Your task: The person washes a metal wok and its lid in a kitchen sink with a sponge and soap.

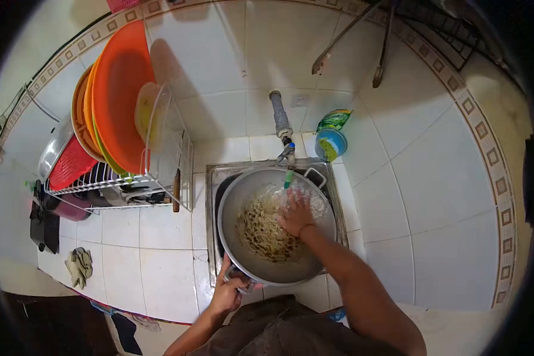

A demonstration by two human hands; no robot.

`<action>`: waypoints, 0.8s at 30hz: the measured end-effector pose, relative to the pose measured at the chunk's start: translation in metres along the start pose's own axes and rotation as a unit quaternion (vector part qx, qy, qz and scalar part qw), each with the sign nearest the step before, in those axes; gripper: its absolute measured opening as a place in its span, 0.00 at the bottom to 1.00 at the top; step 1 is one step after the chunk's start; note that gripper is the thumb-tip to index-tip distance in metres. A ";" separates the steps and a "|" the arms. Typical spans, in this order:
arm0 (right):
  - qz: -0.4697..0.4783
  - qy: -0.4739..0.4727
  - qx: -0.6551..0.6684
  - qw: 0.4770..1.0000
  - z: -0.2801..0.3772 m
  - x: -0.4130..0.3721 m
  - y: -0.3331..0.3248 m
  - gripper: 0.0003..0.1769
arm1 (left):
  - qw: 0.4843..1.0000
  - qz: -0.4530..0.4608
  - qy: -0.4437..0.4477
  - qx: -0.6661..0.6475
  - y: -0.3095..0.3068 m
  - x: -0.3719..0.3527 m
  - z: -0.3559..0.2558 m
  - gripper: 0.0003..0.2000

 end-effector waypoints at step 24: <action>-0.172 0.024 0.299 0.938 0.118 0.036 -0.032 0.36 | 0.998 0.057 -0.021 0.015 0.007 0.013 -0.011 0.47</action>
Point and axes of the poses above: each hand's wrist, its own x-axis towards the middle knuckle, its own y-axis out of the palm, z = x × y, the point moved 1 cm from there along x, towards the middle knuckle, and after that the axes turned 9 degrees about y, right-handed, at the moved point
